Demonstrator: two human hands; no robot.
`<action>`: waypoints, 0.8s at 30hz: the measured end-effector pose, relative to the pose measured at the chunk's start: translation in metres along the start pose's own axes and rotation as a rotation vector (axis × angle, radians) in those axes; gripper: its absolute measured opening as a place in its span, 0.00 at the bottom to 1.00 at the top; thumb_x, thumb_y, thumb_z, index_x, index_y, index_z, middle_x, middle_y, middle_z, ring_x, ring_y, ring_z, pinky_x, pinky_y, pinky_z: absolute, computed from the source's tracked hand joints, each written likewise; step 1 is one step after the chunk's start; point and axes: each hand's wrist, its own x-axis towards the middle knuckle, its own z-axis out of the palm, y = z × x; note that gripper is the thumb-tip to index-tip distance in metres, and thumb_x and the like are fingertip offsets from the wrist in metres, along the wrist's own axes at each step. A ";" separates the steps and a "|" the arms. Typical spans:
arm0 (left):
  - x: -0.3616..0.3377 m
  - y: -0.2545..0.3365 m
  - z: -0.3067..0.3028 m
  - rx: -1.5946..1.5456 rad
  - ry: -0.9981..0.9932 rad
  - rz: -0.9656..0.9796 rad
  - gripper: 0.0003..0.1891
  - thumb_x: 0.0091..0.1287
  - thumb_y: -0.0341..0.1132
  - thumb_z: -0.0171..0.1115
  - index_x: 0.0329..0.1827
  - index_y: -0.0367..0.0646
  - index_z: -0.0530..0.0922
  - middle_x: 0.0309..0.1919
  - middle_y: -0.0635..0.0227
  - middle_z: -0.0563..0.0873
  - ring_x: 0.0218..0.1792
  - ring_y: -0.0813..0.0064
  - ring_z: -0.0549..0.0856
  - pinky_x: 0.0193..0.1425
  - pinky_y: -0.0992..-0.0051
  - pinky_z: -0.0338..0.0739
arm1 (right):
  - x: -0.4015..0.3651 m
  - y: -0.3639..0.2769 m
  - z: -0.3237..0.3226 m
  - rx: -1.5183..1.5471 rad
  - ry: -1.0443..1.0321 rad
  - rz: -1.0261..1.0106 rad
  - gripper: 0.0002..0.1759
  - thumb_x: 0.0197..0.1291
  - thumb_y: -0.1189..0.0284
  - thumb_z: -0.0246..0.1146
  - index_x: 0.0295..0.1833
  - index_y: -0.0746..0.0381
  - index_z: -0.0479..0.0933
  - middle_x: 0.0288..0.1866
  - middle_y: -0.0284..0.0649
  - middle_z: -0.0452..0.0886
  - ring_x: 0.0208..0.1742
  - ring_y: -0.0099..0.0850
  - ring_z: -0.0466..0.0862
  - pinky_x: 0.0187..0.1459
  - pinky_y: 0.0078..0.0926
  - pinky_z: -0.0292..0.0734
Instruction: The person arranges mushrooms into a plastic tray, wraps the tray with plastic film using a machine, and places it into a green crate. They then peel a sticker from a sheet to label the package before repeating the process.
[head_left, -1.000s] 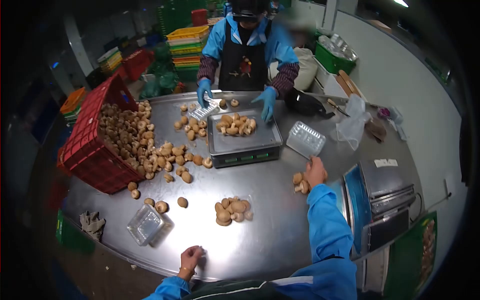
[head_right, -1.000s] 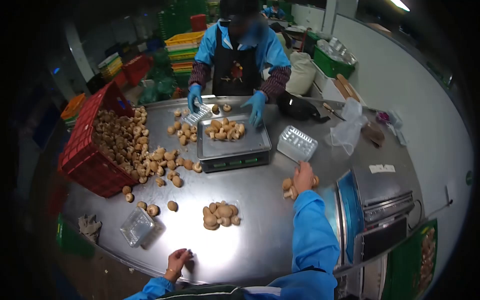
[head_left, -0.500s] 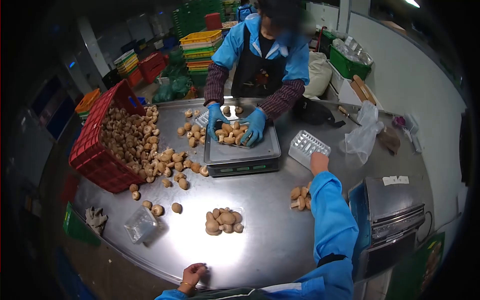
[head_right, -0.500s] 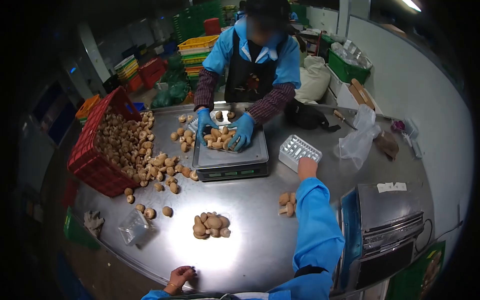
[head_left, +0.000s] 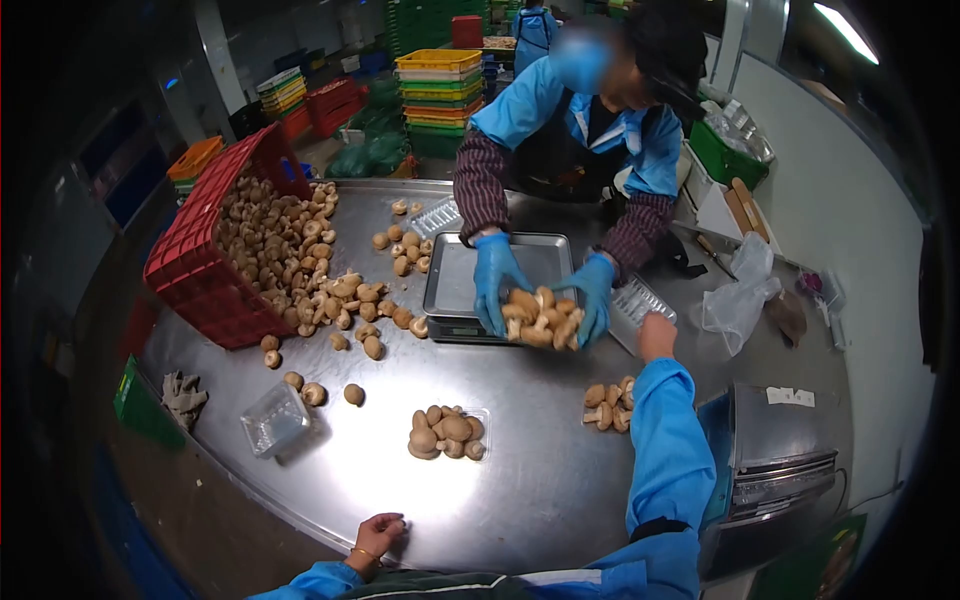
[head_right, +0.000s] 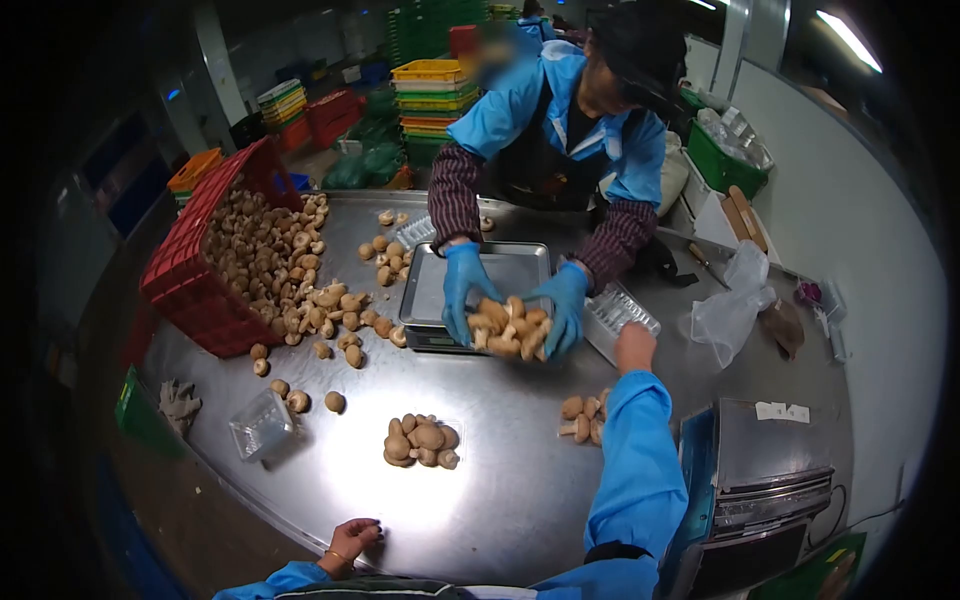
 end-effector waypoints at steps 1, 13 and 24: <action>0.000 0.000 -0.001 -0.001 0.009 -0.008 0.13 0.63 0.29 0.64 0.49 0.35 0.80 0.39 0.63 0.86 0.38 0.74 0.85 0.42 0.76 0.81 | -0.003 0.004 -0.007 0.023 0.164 0.066 0.09 0.50 0.72 0.61 0.36 0.63 0.79 0.37 0.48 0.83 0.40 0.47 0.83 0.42 0.41 0.78; 0.049 0.020 -0.026 -0.192 -0.028 0.049 0.14 0.64 0.36 0.65 0.48 0.37 0.79 0.34 0.66 0.84 0.30 0.75 0.81 0.36 0.77 0.78 | -0.151 0.049 -0.123 0.492 0.493 0.475 0.11 0.57 0.70 0.61 0.42 0.66 0.78 0.38 0.42 0.83 0.38 0.35 0.83 0.42 0.32 0.77; 0.214 0.106 -0.158 -1.414 -0.054 0.276 0.38 0.64 0.49 0.64 0.67 0.35 0.57 0.60 0.54 0.72 0.55 0.63 0.78 0.63 0.63 0.73 | -0.317 -0.161 -0.216 1.225 0.271 0.342 0.04 0.61 0.76 0.59 0.41 0.62 0.74 0.31 0.31 0.74 0.25 0.17 0.70 0.26 0.15 0.66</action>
